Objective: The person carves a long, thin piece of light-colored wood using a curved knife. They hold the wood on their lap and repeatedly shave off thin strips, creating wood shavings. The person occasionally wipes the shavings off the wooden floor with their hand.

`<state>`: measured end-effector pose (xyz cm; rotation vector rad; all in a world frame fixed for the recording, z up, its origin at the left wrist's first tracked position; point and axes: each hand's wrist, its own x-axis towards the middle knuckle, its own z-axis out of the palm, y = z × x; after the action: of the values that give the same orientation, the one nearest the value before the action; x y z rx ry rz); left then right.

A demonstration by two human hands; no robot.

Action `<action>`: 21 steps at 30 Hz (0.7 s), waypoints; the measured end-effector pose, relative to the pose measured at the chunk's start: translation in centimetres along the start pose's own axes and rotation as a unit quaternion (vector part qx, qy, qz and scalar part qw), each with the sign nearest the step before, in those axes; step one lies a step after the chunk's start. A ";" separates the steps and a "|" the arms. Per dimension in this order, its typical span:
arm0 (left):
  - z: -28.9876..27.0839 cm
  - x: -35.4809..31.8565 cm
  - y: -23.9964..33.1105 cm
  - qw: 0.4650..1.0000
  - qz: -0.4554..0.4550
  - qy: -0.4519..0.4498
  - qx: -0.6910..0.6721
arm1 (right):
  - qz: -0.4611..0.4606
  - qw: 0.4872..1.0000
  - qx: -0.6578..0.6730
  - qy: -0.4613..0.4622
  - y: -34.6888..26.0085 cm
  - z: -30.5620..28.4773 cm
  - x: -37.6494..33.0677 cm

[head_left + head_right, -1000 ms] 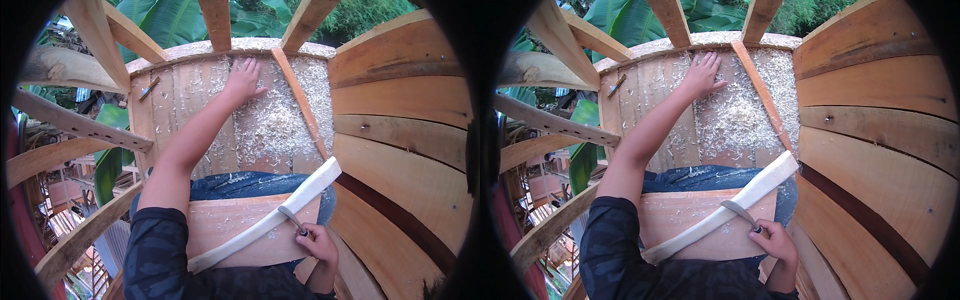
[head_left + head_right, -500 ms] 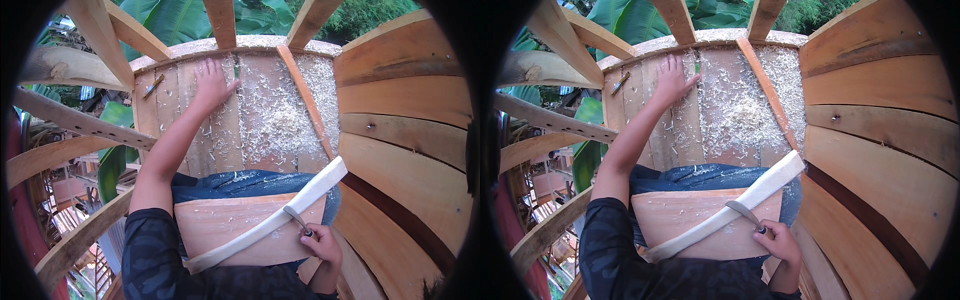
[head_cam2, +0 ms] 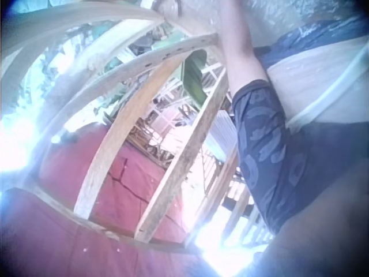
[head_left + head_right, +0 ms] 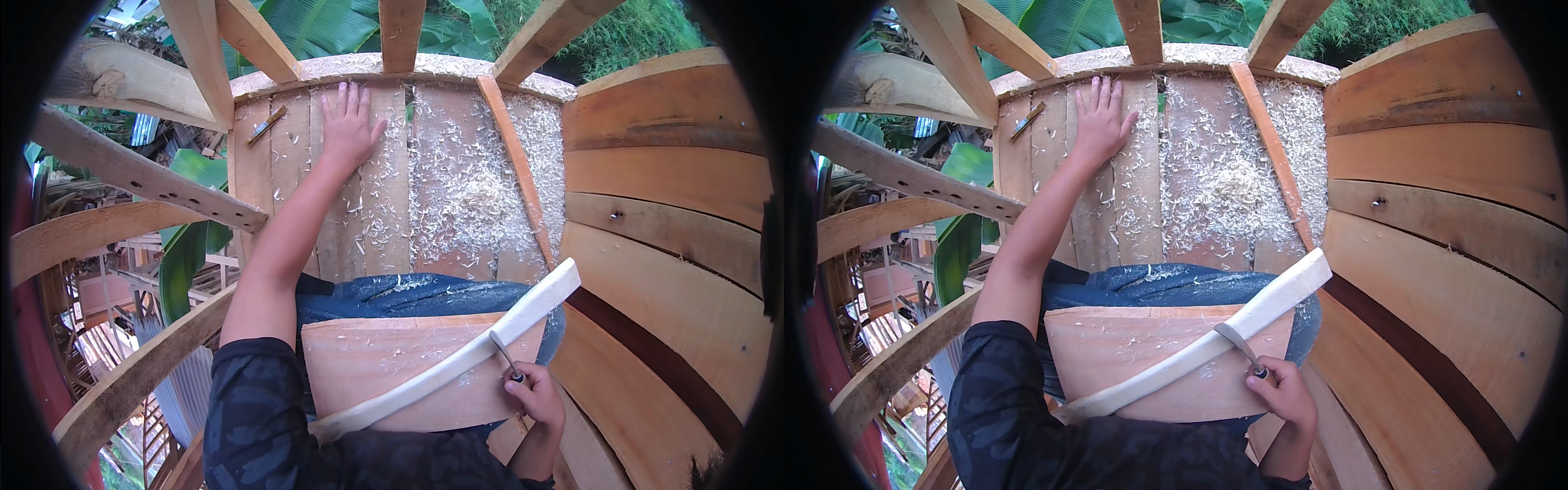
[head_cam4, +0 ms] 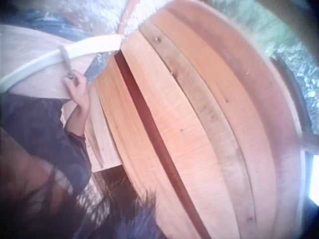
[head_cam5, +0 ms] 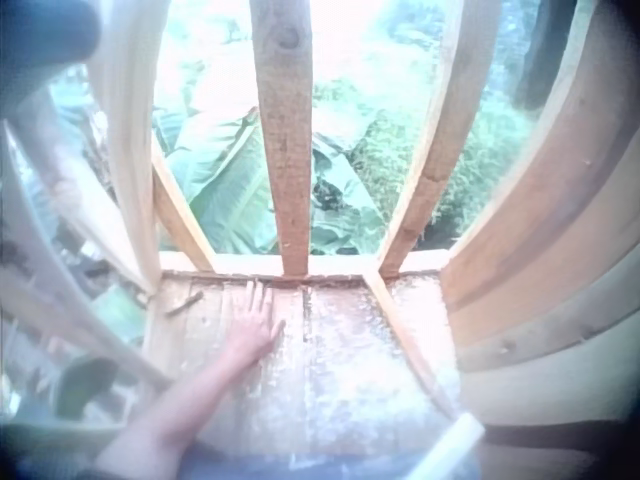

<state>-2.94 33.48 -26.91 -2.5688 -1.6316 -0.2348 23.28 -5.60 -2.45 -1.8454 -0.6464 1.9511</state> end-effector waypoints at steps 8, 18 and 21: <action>0.0 -2.4 0.9 0.990 0.071 -0.068 -0.099 | 0.000 0.999 0.036 -0.011 0.3 0.2 0.1; -4.9 -10.1 -4.4 0.885 0.402 -0.204 -0.114 | 0.009 0.999 0.031 -0.003 0.6 0.0 0.1; -3.8 -10.4 -3.3 0.921 0.344 -0.163 -0.083 | 0.011 0.999 0.042 -0.011 0.6 0.0 0.1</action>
<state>-10.59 25.03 -25.05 -3.2487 -0.6775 0.1255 23.31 -6.00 -2.85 -1.7886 -0.5441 1.9846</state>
